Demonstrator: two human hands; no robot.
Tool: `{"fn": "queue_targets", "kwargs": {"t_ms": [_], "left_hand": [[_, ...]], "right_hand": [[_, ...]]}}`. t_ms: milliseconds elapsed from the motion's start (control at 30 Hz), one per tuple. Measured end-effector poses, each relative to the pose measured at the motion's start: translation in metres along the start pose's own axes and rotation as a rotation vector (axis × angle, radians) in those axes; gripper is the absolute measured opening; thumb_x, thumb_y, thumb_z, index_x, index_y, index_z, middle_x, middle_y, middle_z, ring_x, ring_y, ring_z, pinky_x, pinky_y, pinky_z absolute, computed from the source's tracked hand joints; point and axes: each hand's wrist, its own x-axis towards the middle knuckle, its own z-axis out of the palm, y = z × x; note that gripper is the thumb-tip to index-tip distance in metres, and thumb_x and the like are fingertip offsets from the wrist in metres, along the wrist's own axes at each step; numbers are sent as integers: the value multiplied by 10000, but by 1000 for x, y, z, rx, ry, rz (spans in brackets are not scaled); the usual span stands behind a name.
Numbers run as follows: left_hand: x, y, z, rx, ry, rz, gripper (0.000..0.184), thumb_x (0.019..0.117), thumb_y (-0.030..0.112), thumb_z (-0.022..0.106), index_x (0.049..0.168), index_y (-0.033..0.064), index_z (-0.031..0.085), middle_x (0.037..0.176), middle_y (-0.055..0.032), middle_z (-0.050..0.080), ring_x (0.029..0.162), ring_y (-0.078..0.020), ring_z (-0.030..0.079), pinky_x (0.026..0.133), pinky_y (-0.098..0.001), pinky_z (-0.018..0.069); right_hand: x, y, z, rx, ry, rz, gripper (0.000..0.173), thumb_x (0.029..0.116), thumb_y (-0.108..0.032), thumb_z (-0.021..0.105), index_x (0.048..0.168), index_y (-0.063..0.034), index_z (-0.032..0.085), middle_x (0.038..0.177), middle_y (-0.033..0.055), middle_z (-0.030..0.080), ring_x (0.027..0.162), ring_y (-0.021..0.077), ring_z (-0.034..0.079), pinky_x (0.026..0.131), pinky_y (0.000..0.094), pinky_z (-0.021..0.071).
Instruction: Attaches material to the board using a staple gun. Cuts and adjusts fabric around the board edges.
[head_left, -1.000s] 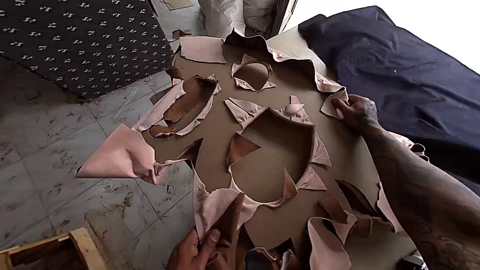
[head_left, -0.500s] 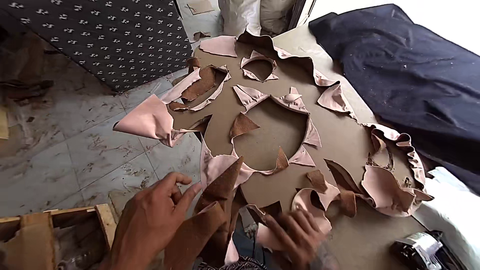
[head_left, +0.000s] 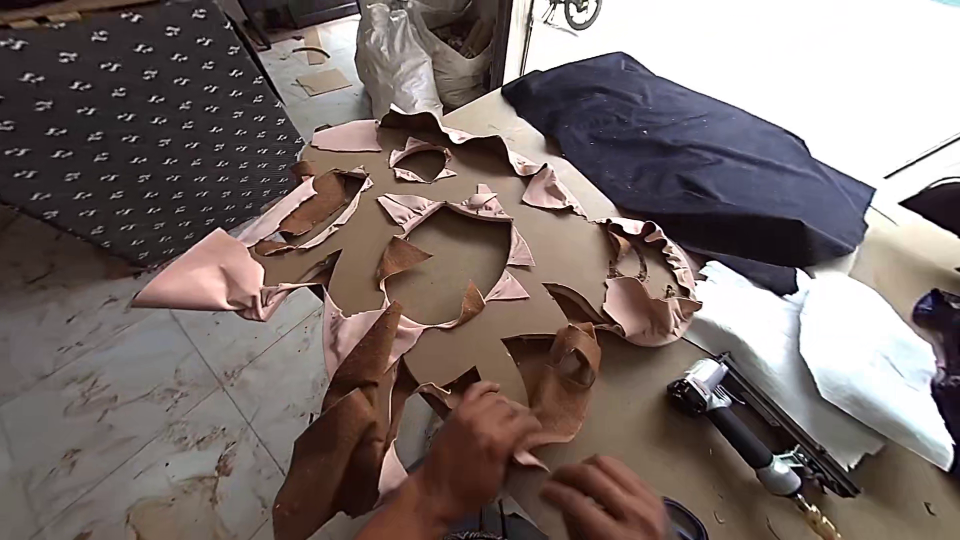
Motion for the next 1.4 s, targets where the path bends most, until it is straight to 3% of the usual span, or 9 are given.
{"fn": "queue_targets", "kwargs": {"t_ms": [200, 333, 433, 600, 733, 833, 1033, 1233, 1400], "left_hand": [[35, -64, -103, 129, 136, -576, 157, 1003, 267, 644, 1116, 255, 753, 974, 37, 760, 835, -165, 731, 763, -530, 607], [41, -6, -114, 241, 67, -24, 264, 1025, 305, 585, 1228, 218, 730, 1188, 21, 720, 1140, -145, 673, 978, -426, 574], [77, 26, -80, 204, -325, 402, 422, 957, 441, 669, 1360, 319, 636, 1468, 56, 578, 1468, -183, 426, 1242, -487, 328], [156, 5, -44, 249, -515, -40, 1025, 692, 715, 817, 1526, 226, 478, 1411, -63, 610, 1245, -259, 619, 1024, -539, 530], [111, 19, -31, 386, -596, -92, 311, 919, 410, 661, 1123, 180, 698, 949, -59, 719, 875, -268, 714, 734, -525, 590], [43, 1, -36, 354, -413, 8, 329, 1021, 436, 529, 953, 177, 719, 848, -29, 687, 770, -208, 708, 636, -437, 606], [22, -20, -49, 56, -79, -60, 291, 1006, 510, 578, 1003, 289, 769, 1113, 109, 712, 1126, -83, 630, 963, -338, 539], [65, -64, -56, -509, -34, -350, 231, 1016, 381, 575, 928, 226, 722, 795, 88, 698, 714, -70, 668, 653, -322, 589], [70, -74, -57, -637, -54, -265, 225, 1036, 391, 592, 1018, 220, 737, 855, 94, 720, 753, -56, 687, 676, -284, 611]], "right_hand": [[-114, 60, -42, -266, -395, 585, 494, 842, -445, 769, 1273, -216, 696, 1126, 155, 706, 1031, 390, 677, 796, 584, 574], [-140, 55, -43, -225, -410, 577, 532, 942, -297, 681, 1462, -230, 591, 1171, 199, 695, 1036, 417, 677, 852, 586, 559], [-137, 52, -45, -267, -402, 593, 583, 880, -242, 731, 1449, -265, 603, 1145, 188, 708, 1009, 413, 687, 810, 593, 556], [-135, 59, -35, -339, -359, 580, 578, 793, -225, 795, 1342, -356, 670, 1041, 151, 720, 889, 387, 706, 666, 577, 565], [-148, 53, -31, -323, -295, 643, 584, 773, -221, 816, 1319, -370, 673, 1024, 136, 710, 896, 371, 697, 656, 556, 565], [-158, 42, -26, -289, -271, 725, 448, 863, -233, 737, 1303, -303, 692, 1002, 180, 705, 865, 393, 694, 675, 570, 557], [-173, 19, -29, -188, -308, 871, 407, 930, -282, 642, 1336, -270, 663, 1050, 182, 731, 901, 409, 714, 709, 632, 550], [-129, 27, -64, 647, -164, 793, 543, 912, -283, 741, 1397, -129, 553, 1026, 118, 739, 865, 284, 736, 778, 518, 624], [-30, 86, -74, 1032, -532, 780, 759, 795, -544, 846, 1385, -140, 592, 899, 102, 696, 717, 189, 671, 629, 359, 589]]}}
